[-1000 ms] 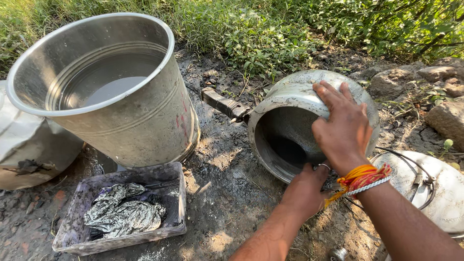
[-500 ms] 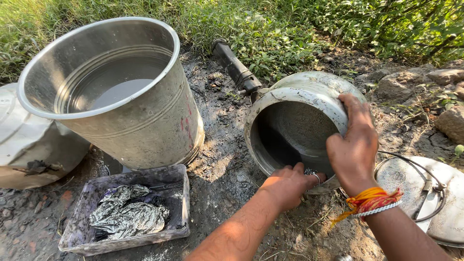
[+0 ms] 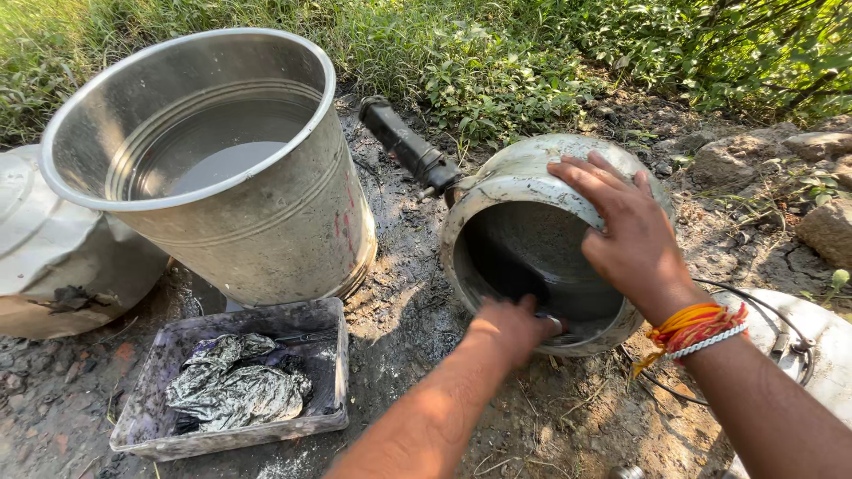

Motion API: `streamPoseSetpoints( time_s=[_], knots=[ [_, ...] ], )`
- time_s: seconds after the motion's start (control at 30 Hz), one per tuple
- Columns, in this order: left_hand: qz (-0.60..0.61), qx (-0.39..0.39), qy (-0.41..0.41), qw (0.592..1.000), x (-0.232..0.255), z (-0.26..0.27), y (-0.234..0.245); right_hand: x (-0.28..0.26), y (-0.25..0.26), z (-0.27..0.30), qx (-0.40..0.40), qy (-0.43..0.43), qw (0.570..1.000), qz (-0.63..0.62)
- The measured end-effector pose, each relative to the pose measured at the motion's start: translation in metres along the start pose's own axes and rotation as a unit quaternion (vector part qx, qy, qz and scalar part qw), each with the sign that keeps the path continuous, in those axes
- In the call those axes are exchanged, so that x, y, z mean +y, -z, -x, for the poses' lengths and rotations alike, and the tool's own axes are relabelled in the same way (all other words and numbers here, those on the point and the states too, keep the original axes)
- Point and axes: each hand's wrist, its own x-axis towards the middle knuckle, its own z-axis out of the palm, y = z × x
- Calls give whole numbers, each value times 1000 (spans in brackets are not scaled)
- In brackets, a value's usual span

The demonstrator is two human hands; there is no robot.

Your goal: The person scrubs the soot-covered interior of a metal cooker pot with their hand, using water, working the inner walls and bottom repeatedly while the pot rests on the ground beside a bucket of water. A lid and a tray with cloths or scrub pads sit nearby as the person continues cleaning.

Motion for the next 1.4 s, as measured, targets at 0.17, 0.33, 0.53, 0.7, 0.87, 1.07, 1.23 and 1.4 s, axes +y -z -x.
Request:
streamPoseSetpoints(
  time_s=[0.17, 0.33, 0.53, 0.7, 0.87, 1.07, 1.23, 1.4],
  knots=[
    [-149, -1, 81, 985, -36, 0, -7, 0, -4, 4, 23, -19, 1000, 9],
    [5, 65, 95, 993, -5, 4, -25, -3, -8, 7, 31, -31, 999, 13],
    [467, 21, 40, 883, 34, -11, -2, -8, -7, 4, 31, -36, 999, 22],
    [378, 119, 9, 918, 31, -4, -16, -10, -11, 9, 42, -29, 998, 30],
    [6, 66, 88, 994, -27, 2, -27, -11, -13, 13, 49, -20, 998, 47],
    [3, 102, 111, 989, -17, 6, -43, -11, -16, 16, 59, -21, 997, 43],
    [439, 105, 27, 892, 46, -27, -30, -11, -12, 18, 60, -29, 997, 38],
    [449, 157, -20, 879, 49, -24, -32, -11, -13, 22, 69, -25, 997, 30]
  ],
)
